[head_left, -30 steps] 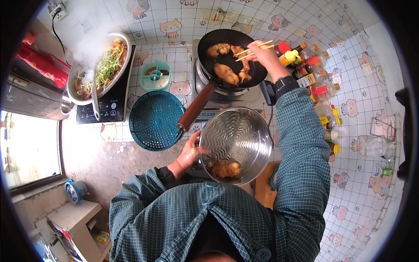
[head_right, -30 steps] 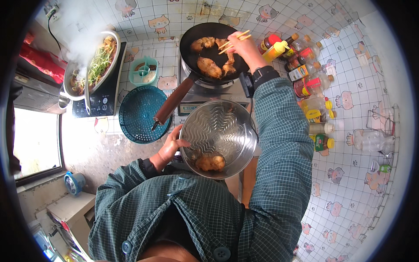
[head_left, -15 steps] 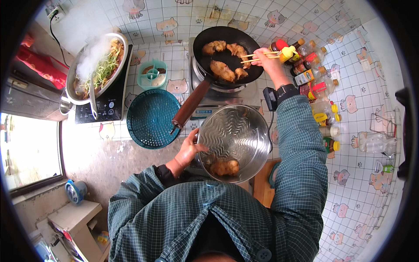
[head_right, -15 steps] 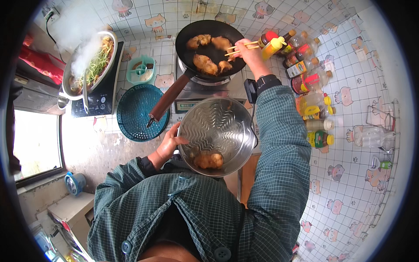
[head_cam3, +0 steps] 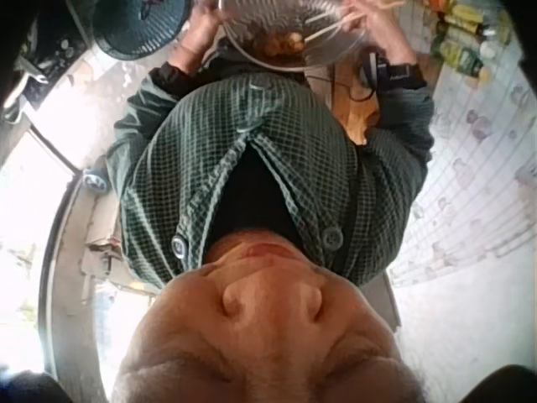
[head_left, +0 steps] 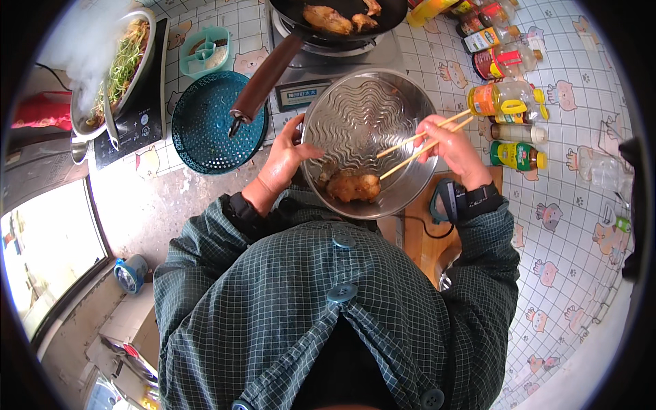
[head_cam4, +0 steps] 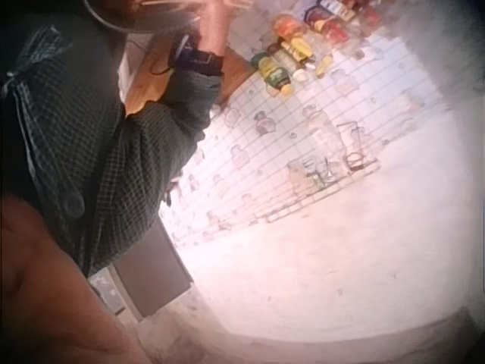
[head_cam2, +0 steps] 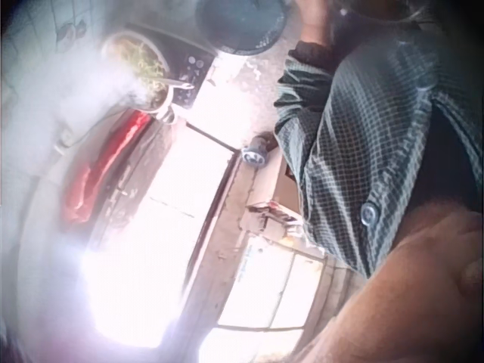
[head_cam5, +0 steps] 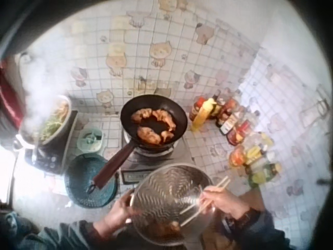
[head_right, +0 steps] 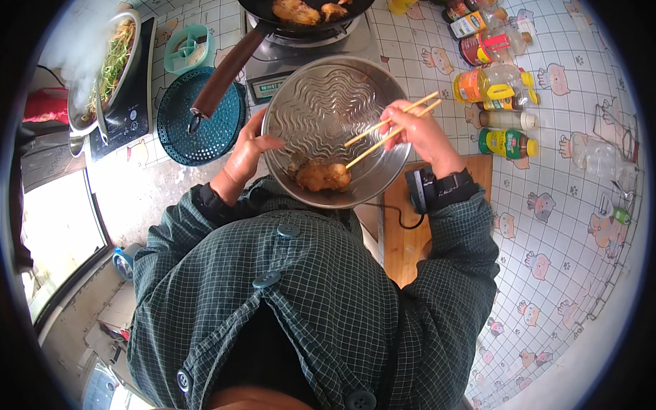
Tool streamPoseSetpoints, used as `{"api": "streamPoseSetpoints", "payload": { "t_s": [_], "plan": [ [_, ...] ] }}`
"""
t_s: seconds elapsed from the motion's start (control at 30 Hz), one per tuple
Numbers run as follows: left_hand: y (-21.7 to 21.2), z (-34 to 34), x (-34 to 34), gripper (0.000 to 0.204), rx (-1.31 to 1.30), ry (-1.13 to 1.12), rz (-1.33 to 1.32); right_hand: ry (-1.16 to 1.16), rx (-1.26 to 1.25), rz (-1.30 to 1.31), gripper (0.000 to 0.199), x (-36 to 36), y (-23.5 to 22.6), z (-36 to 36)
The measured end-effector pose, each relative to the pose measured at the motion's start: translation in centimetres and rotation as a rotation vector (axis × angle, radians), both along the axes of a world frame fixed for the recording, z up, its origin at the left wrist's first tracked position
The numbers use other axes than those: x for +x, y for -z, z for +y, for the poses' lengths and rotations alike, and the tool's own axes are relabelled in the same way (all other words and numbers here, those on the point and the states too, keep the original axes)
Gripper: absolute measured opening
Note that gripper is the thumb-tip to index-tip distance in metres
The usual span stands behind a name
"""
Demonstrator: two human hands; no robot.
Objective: The person transfers fried chicken pieces from a metal bowl into a frying pan using chopsticks, then stirs a simmering pot containing noodles and vegetables with a ladle. The person also rinses a blue colander under running water and places it on the counter.
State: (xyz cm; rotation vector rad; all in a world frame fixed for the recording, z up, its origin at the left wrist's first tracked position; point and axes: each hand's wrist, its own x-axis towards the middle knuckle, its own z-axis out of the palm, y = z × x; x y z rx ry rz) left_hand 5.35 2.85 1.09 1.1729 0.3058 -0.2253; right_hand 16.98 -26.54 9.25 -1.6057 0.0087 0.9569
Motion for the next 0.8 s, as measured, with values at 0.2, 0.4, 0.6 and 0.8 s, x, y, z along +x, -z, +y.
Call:
{"api": "streamPoseSetpoints", "payload": {
  "t_s": [0.2, 0.4, 0.6, 0.8],
  "plan": [
    [-1.7, -0.8, 0.1, 0.08, 0.106, 0.059, -0.032, 0.248, 0.038, 0.08, 0.022, -5.7, 3.5, -2.5],
    [-1.7, -2.1, 0.4, 0.083, 0.182, 0.086, -0.087, 0.285, 0.151, 0.068, 0.024, -7.6, 6.1, -2.7],
    [-2.7, -3.0, 1.0, 0.082, 0.117, 0.108, -0.086, 0.239, 0.156, 0.048, 0.025, -6.4, 5.9, -2.4],
    [-0.9, -2.8, 1.8, 0.088, 0.332, 0.145, -0.066, 0.204, 0.205, 0.107, 0.025, -6.3, 7.4, -0.6]
  ]
}}
